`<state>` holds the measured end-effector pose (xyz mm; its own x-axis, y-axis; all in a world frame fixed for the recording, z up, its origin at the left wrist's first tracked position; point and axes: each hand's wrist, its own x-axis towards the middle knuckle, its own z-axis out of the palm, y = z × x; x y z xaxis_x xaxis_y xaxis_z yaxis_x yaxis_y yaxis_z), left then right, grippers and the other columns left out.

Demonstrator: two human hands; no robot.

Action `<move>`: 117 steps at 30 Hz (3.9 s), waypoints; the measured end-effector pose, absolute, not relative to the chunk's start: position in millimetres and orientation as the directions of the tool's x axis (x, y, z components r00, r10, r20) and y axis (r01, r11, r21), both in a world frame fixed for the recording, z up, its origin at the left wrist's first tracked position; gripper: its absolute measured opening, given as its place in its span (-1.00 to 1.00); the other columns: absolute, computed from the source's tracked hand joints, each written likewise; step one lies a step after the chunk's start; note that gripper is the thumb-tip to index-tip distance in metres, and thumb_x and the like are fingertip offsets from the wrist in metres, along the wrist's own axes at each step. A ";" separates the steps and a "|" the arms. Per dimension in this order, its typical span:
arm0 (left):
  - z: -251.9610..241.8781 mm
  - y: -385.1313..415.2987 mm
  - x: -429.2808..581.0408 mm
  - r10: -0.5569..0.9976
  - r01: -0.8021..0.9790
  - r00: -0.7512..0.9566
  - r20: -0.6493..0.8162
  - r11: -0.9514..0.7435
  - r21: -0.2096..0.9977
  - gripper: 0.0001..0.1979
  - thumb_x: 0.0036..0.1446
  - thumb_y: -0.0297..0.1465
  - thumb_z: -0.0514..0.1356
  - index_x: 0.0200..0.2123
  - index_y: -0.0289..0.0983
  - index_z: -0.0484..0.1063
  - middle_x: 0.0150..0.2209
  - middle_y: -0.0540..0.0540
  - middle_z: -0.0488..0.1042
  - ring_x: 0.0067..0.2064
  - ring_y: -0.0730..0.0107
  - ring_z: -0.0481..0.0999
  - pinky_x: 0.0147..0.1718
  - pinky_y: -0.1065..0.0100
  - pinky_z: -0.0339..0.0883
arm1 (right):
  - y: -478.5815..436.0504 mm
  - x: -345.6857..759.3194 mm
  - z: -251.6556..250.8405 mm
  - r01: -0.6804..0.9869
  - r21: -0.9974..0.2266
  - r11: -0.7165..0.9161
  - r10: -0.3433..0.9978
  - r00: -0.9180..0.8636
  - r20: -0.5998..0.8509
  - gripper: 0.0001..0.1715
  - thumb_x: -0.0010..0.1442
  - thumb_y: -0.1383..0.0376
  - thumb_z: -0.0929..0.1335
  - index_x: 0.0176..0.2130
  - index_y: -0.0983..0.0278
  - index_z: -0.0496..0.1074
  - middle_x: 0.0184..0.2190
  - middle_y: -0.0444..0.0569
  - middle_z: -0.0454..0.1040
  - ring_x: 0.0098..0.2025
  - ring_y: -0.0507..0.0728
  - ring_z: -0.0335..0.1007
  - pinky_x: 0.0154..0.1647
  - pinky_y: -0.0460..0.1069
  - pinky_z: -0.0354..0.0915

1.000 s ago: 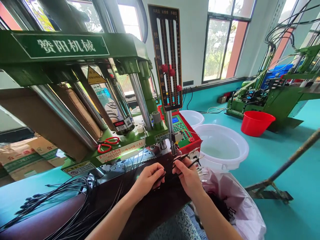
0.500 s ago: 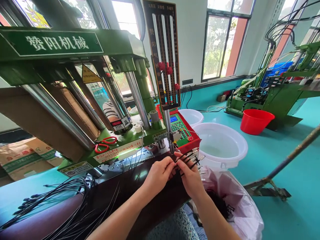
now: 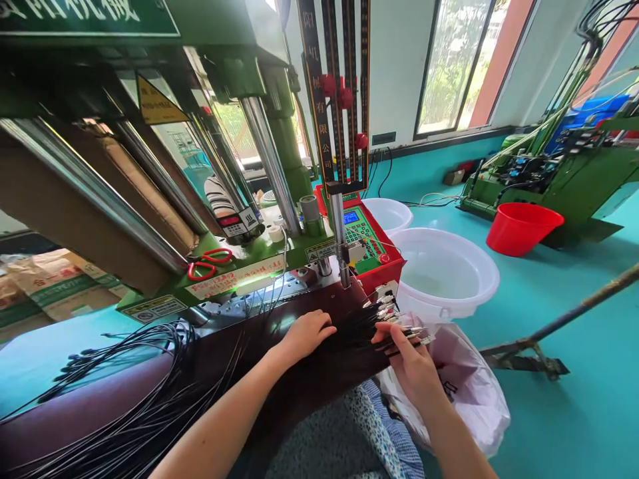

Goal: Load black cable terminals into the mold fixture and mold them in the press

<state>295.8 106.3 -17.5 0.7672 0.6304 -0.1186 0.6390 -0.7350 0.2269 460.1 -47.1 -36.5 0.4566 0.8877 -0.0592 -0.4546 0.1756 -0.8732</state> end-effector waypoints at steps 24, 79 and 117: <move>13.4 89.5 277.5 0.665 0.390 0.668 0.333 -0.694 0.605 -0.82 0.15 -0.39 0.03 -0.39 -0.28 0.39 -0.42 -0.03 0.40 -0.37 0.43 0.34 -0.37 0.43 0.14 | -24.0 451.0 -13.3 -0.454 -0.860 0.233 0.850 0.524 -0.047 -0.75 0.09 0.16 0.36 -0.27 0.26 0.52 -0.49 -0.09 0.44 -0.40 0.03 0.33 -0.42 -0.13 0.28; 7.1 23.7 314.1 0.610 -0.299 0.745 -0.272 0.669 0.681 -0.61 -0.12 -0.12 0.21 -0.44 -0.38 0.32 -0.68 -0.03 0.37 -0.70 0.47 0.31 -0.71 0.44 0.16 | 55.0 440.8 71.3 0.378 -0.912 0.161 0.699 -0.696 -0.164 -0.52 0.28 0.13 0.10 0.10 0.20 0.29 0.02 -0.04 0.38 0.06 0.16 0.26 0.08 0.10 0.14; -31.6 37.9 255.8 0.730 -0.155 0.577 -0.365 0.537 0.830 -0.61 -0.16 -0.15 0.25 -0.51 -0.23 0.10 -0.76 0.25 -0.04 -0.76 0.73 -0.16 -0.79 0.54 -0.32 | 4.3 384.3 -46.1 -0.329 -0.920 -0.211 0.962 0.096 -0.255 -0.40 0.16 0.04 0.25 0.10 0.29 0.17 -0.73 -0.28 0.17 -0.81 -0.10 -0.08 -0.86 -0.21 -0.05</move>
<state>255.8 37.9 -31.6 0.5772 0.7305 -0.3650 -0.1546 0.5366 0.8295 384.3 4.3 -46.1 0.0961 0.9621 -0.2551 -0.3292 -0.2111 -0.9204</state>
